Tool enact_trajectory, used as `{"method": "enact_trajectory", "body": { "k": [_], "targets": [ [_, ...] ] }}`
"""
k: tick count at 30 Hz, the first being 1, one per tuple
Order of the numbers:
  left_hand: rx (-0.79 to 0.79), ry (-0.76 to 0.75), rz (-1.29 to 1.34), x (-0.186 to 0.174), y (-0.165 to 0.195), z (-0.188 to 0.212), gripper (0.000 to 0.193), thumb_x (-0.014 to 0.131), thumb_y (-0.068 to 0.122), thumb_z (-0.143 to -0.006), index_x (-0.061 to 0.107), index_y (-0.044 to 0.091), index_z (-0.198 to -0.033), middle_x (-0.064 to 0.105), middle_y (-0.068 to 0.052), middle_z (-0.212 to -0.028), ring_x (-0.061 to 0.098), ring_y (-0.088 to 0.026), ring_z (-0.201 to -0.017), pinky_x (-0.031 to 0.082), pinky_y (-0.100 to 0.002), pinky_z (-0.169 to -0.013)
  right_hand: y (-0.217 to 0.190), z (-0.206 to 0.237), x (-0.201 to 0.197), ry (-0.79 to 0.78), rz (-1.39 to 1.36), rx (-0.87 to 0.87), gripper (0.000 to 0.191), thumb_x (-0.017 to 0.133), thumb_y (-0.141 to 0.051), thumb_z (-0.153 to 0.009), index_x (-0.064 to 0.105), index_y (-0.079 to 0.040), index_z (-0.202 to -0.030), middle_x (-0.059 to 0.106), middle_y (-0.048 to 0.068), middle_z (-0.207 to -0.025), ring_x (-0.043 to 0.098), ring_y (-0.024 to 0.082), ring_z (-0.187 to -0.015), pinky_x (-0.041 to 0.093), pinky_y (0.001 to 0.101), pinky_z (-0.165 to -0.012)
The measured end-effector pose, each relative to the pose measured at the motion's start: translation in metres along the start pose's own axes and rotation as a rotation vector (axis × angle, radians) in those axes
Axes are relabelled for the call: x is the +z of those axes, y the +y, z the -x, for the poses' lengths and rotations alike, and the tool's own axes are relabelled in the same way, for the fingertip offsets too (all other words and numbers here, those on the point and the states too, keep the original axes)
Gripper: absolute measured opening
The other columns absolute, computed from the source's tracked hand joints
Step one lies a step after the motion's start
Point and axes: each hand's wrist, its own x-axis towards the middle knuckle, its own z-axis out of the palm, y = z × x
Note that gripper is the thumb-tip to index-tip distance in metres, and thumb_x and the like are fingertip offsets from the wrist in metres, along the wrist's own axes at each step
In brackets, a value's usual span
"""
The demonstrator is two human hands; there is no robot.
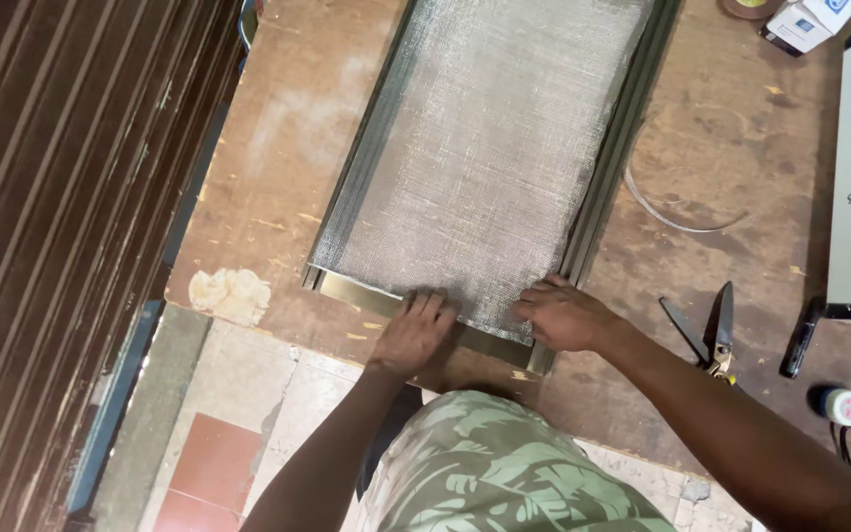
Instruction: The person places a mesh screen over a rectangular metal frame on a workbench. They use a flat metal tool to press the screen into the frame's groove, securing it in place. The person then uses a utility knife to trim the excess screen material from the edges.
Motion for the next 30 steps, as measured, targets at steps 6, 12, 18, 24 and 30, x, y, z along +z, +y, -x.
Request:
{"method": "enact_trajectory", "body": {
  "k": [6, 12, 18, 24, 30],
  "targets": [
    [-0.012, -0.023, 0.167, -0.006, 0.009, -0.017, 0.050, 0.057, 0.029, -0.095, 0.048, 0.003, -0.137, 0.043, -0.028, -0.147, 0.036, -0.045, -0.143, 0.023, -0.056, -0.121, 0.012, 0.005, -0.018, -0.158, 0.049, 0.022, 0.019, 0.067, -0.030, -0.092, 0.069, -0.014, -0.102, 0.065, 0.004, -0.106, 0.057, 0.019, -0.120, 0.026, 0.0496, -0.119],
    [0.043, -0.035, 0.063, -0.008, 0.009, -0.014, 0.058, 0.056, 0.027, -0.084, 0.049, 0.003, -0.137, 0.041, -0.028, -0.150, 0.036, -0.043, -0.143, 0.021, -0.056, -0.119, 0.002, 0.010, -0.026, -0.250, 0.077, -0.044, 0.067, 0.087, -0.040, -0.068, 0.063, -0.016, -0.125, 0.057, 0.007, -0.120, 0.047, 0.024, -0.121, 0.027, 0.0472, -0.108],
    [0.120, 0.057, -0.066, -0.001, 0.007, -0.008, 0.036, 0.052, 0.021, -0.095, 0.059, 0.008, -0.128, 0.059, -0.015, -0.130, 0.052, -0.034, -0.129, 0.035, -0.051, -0.114, -0.005, 0.015, -0.024, -0.260, 0.132, -0.097, 0.072, 0.094, -0.037, -0.058, 0.062, -0.012, -0.118, 0.056, 0.004, -0.118, 0.047, 0.023, -0.122, 0.028, 0.0444, -0.110],
    [0.147, -0.014, 0.000, 0.012, -0.002, -0.017, 0.037, 0.054, 0.019, -0.091, 0.060, 0.005, -0.124, 0.062, -0.015, -0.124, 0.056, -0.031, -0.120, 0.040, -0.048, -0.108, -0.003, 0.014, -0.015, -0.287, 0.097, -0.088, 0.066, 0.092, -0.034, -0.060, 0.063, -0.013, -0.115, 0.056, 0.002, -0.115, 0.048, 0.022, -0.120, 0.031, 0.0439, -0.105],
    [0.204, -0.083, 0.089, 0.014, -0.012, -0.022, 0.052, 0.071, 0.028, -0.079, 0.058, 0.005, -0.124, 0.062, -0.015, -0.128, 0.056, -0.032, -0.124, 0.040, -0.048, -0.111, -0.010, 0.017, -0.007, -0.268, 0.063, -0.087, 0.056, 0.089, -0.032, -0.060, 0.065, -0.013, -0.108, 0.059, 0.002, -0.110, 0.051, 0.022, -0.118, 0.032, 0.0433, -0.105]
  ]
}}
